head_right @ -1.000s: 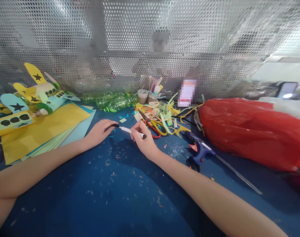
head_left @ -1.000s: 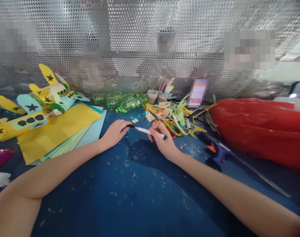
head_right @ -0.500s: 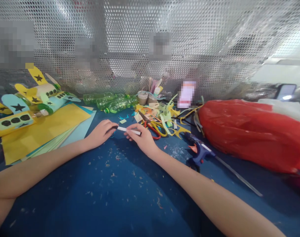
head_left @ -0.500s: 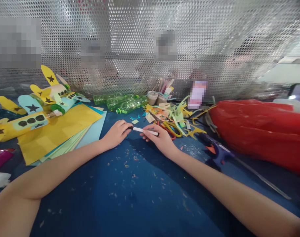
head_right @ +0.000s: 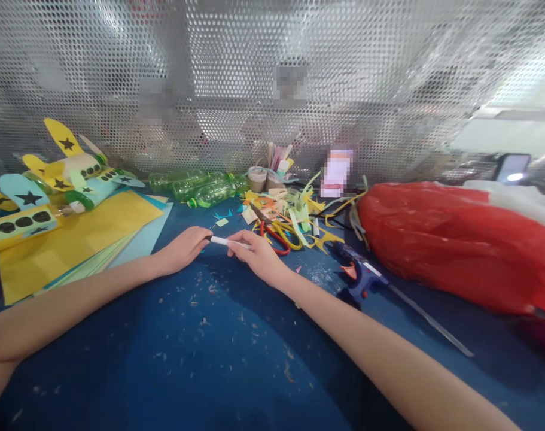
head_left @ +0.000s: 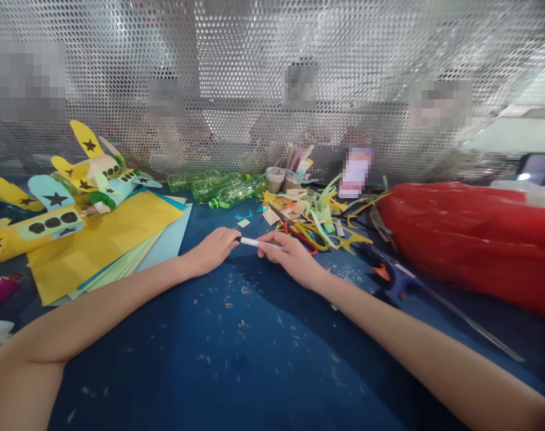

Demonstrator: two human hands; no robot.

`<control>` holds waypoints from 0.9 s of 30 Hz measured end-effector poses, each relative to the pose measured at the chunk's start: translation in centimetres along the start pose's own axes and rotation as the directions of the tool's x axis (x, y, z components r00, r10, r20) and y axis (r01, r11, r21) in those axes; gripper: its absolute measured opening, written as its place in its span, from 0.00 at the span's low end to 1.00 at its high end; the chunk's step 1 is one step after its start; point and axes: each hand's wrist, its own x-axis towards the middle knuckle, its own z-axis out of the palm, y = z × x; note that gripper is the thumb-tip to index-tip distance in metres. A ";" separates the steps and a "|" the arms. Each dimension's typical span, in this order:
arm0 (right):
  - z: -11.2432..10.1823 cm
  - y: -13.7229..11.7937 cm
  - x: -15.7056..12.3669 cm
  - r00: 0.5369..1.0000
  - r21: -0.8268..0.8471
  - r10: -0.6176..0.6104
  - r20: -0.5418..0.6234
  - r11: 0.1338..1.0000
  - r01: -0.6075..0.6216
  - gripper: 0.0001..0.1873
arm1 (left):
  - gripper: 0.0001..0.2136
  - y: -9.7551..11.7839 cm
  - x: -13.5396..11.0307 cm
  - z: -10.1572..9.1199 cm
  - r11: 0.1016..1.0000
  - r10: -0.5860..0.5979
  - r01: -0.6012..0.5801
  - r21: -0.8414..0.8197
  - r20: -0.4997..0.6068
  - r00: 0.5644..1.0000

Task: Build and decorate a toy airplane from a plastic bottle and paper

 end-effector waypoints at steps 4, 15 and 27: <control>0.5 0.0 -0.1 1.000 0.045 0.015 -0.017 0.999 -0.014 0.14 | 0.10 0.2 0.0 -0.1 1.000 0.015 -0.015 -0.004 -0.012 1.000; -3.2 -1.9 1.4 0.926 -0.556 -0.215 -0.311 0.831 0.007 0.12 | 0.20 0.2 0.7 -2.1 0.961 -0.257 0.256 0.101 -0.010 0.966; -16.1 3.5 2.5 0.927 -0.929 -0.156 -0.341 0.204 -0.307 0.14 | 0.18 -4.8 0.7 -9.5 0.522 -0.809 0.554 0.649 0.172 0.562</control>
